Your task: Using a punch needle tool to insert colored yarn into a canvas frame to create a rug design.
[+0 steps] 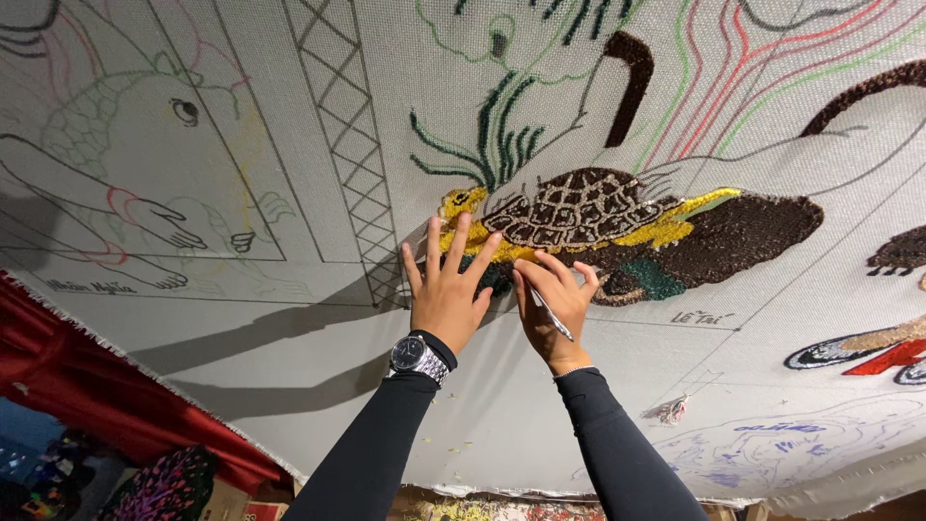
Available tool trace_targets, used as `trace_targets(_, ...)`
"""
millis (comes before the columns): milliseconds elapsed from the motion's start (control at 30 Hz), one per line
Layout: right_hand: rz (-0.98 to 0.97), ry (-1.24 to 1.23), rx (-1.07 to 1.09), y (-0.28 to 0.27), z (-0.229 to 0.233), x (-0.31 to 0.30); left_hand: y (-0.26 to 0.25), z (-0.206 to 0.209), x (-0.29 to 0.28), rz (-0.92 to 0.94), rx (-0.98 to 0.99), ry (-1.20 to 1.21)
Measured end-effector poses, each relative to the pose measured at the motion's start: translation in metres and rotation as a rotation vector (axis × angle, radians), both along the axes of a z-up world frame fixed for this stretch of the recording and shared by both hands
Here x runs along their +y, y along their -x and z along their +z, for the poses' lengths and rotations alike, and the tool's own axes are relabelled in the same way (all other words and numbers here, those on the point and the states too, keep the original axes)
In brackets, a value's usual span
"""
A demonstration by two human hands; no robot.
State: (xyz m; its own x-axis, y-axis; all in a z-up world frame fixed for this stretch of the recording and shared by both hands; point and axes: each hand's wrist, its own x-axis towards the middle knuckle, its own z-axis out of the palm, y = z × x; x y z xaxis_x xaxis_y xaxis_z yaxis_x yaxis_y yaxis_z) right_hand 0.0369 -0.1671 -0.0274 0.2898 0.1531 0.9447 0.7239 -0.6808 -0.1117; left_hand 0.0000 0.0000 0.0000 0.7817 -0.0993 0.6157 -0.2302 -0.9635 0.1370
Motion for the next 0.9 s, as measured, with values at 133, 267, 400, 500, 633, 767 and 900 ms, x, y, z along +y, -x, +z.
trace_targets(133, -0.01, 0.0, 0.01, 0.0, 0.003, 0.002, 0.002, 0.001, 0.0, 0.002, 0.007, 0.002)
trace_targets(267, -0.009, 0.007, 0.002, 0.0, 0.007, 0.004, 0.003, 0.003, -0.001, 0.018, 0.022, -0.011)
trace_targets(400, -0.031, -0.015, 0.005, -0.003, 0.005, 0.007, 0.003, 0.001, -0.002, 0.004, 0.008, -0.008)
trace_targets(500, -0.024, -0.014, 0.002, -0.002, 0.011, 0.008, 0.004, 0.002, -0.002, 0.007, 0.013, -0.025)
trace_targets(633, -0.017, 0.01, 0.003, -0.002, 0.015, 0.006, 0.007, 0.005, -0.004, 0.012, 0.005, -0.035)
trace_targets(767, -0.04, 0.094, -0.032, 0.004, 0.018, 0.001, 0.009, 0.008, -0.003, 0.024, 0.048, 0.009)
trace_targets(900, 0.003, 0.064, -0.029, 0.001, 0.013, -0.003, 0.003, 0.006, 0.0, 0.033, 0.062, 0.024)
